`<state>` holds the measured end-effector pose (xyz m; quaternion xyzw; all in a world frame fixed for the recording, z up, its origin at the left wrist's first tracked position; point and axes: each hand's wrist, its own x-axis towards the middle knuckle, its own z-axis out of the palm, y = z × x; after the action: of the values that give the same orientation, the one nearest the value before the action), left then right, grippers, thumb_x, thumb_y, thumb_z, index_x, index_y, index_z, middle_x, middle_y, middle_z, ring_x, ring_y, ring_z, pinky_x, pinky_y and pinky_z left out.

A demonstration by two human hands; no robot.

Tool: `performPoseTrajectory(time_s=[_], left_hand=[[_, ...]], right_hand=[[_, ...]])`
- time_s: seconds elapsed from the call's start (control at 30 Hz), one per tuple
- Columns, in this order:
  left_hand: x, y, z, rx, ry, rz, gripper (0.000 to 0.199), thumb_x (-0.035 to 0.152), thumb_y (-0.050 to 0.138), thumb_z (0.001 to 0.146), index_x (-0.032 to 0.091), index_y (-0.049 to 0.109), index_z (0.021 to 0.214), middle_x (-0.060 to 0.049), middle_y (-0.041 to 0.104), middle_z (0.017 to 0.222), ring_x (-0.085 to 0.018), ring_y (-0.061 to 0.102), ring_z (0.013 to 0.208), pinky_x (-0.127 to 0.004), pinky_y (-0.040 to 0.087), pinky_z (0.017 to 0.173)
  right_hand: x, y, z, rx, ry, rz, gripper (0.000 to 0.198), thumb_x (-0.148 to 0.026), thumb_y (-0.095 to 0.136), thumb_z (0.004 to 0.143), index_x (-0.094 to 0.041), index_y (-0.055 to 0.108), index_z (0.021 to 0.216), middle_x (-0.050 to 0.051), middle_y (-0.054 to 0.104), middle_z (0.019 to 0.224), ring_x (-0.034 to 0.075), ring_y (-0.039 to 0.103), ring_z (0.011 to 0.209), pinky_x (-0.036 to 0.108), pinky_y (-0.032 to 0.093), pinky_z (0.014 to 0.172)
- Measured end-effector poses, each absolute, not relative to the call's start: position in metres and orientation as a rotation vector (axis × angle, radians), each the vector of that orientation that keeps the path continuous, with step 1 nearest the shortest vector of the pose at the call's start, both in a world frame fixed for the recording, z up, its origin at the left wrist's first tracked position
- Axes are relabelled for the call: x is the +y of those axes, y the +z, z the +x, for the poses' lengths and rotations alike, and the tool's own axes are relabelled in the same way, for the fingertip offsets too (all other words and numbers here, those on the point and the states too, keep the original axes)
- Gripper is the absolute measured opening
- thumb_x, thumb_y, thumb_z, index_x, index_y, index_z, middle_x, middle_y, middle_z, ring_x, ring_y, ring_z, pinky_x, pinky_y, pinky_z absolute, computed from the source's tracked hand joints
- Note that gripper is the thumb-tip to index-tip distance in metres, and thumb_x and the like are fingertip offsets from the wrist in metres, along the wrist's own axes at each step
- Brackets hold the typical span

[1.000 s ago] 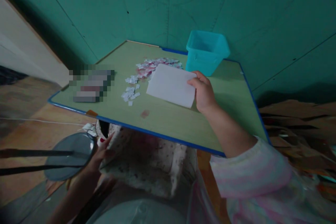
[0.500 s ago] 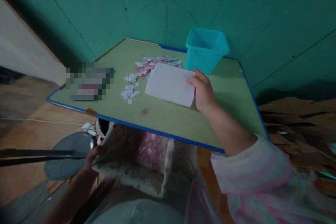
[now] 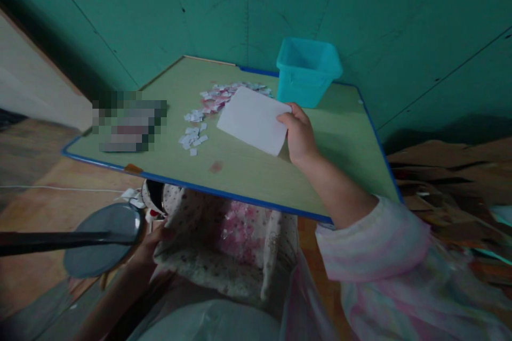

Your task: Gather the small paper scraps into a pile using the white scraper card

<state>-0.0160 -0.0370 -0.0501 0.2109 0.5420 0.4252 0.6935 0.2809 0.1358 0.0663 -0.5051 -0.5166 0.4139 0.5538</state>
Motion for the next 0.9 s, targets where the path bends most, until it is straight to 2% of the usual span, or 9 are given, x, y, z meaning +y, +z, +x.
performPoseTrajectory(time_s=[0.17, 0.27, 0.4, 0.5, 0.57, 0.63, 0.7, 0.8, 0.9], left_hand=[[-0.041, -0.058, -0.015, 1.164, 0.92, 0.486, 0.051, 0.013, 0.055, 0.052, 0.027, 0.065, 0.1, -0.001, 0.071, 0.092, -0.027, 0.056, 0.1, -0.029, 0.05, 0.067], [-0.042, -0.064, -0.018, 1.142, 0.884, 0.511, 0.066, 0.011, 0.056, 0.054, 0.03, 0.054, 0.117, 0.002, 0.067, 0.106, -0.026, 0.048, 0.113, -0.03, 0.045, 0.081], [-0.042, -0.064, -0.022, 1.181, 0.719, 0.675, 0.086, 0.01, 0.058, 0.055, 0.03, 0.03, 0.134, 0.002, 0.045, 0.135, -0.027, 0.038, 0.122, -0.031, 0.041, 0.088], [-0.042, -0.06, -0.023, 1.211, 0.626, 0.773, 0.093, 0.01, 0.057, 0.056, 0.026, 0.017, 0.138, 0.0, 0.026, 0.145, -0.029, 0.029, 0.127, -0.03, 0.042, 0.086], [-0.041, -0.059, -0.025, 1.213, 0.582, 0.832, 0.095, 0.01, 0.057, 0.056, 0.023, 0.013, 0.139, 0.0, 0.02, 0.147, -0.029, 0.023, 0.129, -0.03, 0.042, 0.085], [-0.041, -0.061, -0.027, 1.209, 0.545, 0.88, 0.099, 0.008, 0.056, 0.053, 0.023, 0.008, 0.139, -0.001, 0.019, 0.147, -0.029, 0.02, 0.13, -0.032, 0.04, 0.088], [-0.041, -0.065, -0.028, 1.188, 0.55, 0.895, 0.1, 0.007, 0.055, 0.052, 0.022, 0.007, 0.139, 0.0, 0.02, 0.147, -0.027, 0.018, 0.131, -0.035, 0.032, 0.096], [-0.041, -0.069, -0.025, 1.154, 0.65, 0.824, 0.093, 0.011, 0.055, 0.055, 0.021, 0.013, 0.138, 0.002, 0.018, 0.147, -0.022, 0.011, 0.133, -0.035, 0.018, 0.104], [-0.04, -0.069, -0.018, 1.116, 0.745, 0.738, 0.087, 0.012, 0.055, 0.057, 0.023, 0.022, 0.137, 0.004, 0.022, 0.146, -0.021, 0.012, 0.133, -0.034, 0.017, 0.105]], right_hand=[[0.138, 0.065, 0.282, -1.227, 0.983, -1.195, 0.013, -0.027, 0.046, 0.063, -0.022, 0.041, 0.075, 0.0, 0.044, 0.069, 0.014, 0.044, 0.063, 0.027, 0.034, 0.054], [0.138, 0.064, 0.282, -1.25, 0.983, -1.191, 0.013, -0.027, 0.045, 0.064, -0.022, 0.041, 0.075, -0.001, 0.043, 0.069, 0.013, 0.043, 0.062, 0.027, 0.033, 0.053], [0.14, 0.061, 0.283, -1.274, 0.966, -1.163, 0.012, -0.026, 0.045, 0.065, -0.022, 0.04, 0.075, -0.001, 0.041, 0.067, 0.012, 0.042, 0.06, 0.026, 0.033, 0.052], [0.141, 0.059, 0.283, -1.264, 0.968, -1.128, 0.012, -0.024, 0.046, 0.065, -0.021, 0.04, 0.075, -0.002, 0.041, 0.066, 0.011, 0.041, 0.058, 0.025, 0.033, 0.051], [0.142, 0.059, 0.283, -1.241, 0.985, -1.109, 0.012, -0.023, 0.047, 0.064, -0.021, 0.04, 0.074, -0.002, 0.041, 0.065, 0.01, 0.041, 0.057, 0.024, 0.032, 0.05], [0.141, 0.059, 0.283, -1.221, 1.01, -1.099, 0.012, -0.022, 0.048, 0.063, -0.021, 0.041, 0.073, -0.002, 0.041, 0.064, 0.01, 0.041, 0.056, 0.024, 0.03, 0.049], [0.14, 0.06, 0.281, -1.2, 1.031, -1.088, 0.013, -0.022, 0.048, 0.062, -0.021, 0.041, 0.072, -0.003, 0.041, 0.063, 0.01, 0.04, 0.055, 0.024, 0.029, 0.049], [0.139, 0.061, 0.28, -1.191, 1.039, -1.088, 0.014, -0.023, 0.049, 0.061, -0.02, 0.041, 0.073, -0.003, 0.041, 0.062, 0.01, 0.04, 0.055, 0.024, 0.029, 0.048], [0.14, 0.061, 0.28, -1.205, 1.019, -1.117, 0.015, -0.024, 0.047, 0.061, -0.021, 0.041, 0.074, -0.003, 0.041, 0.063, 0.01, 0.04, 0.056, 0.023, 0.029, 0.049]])
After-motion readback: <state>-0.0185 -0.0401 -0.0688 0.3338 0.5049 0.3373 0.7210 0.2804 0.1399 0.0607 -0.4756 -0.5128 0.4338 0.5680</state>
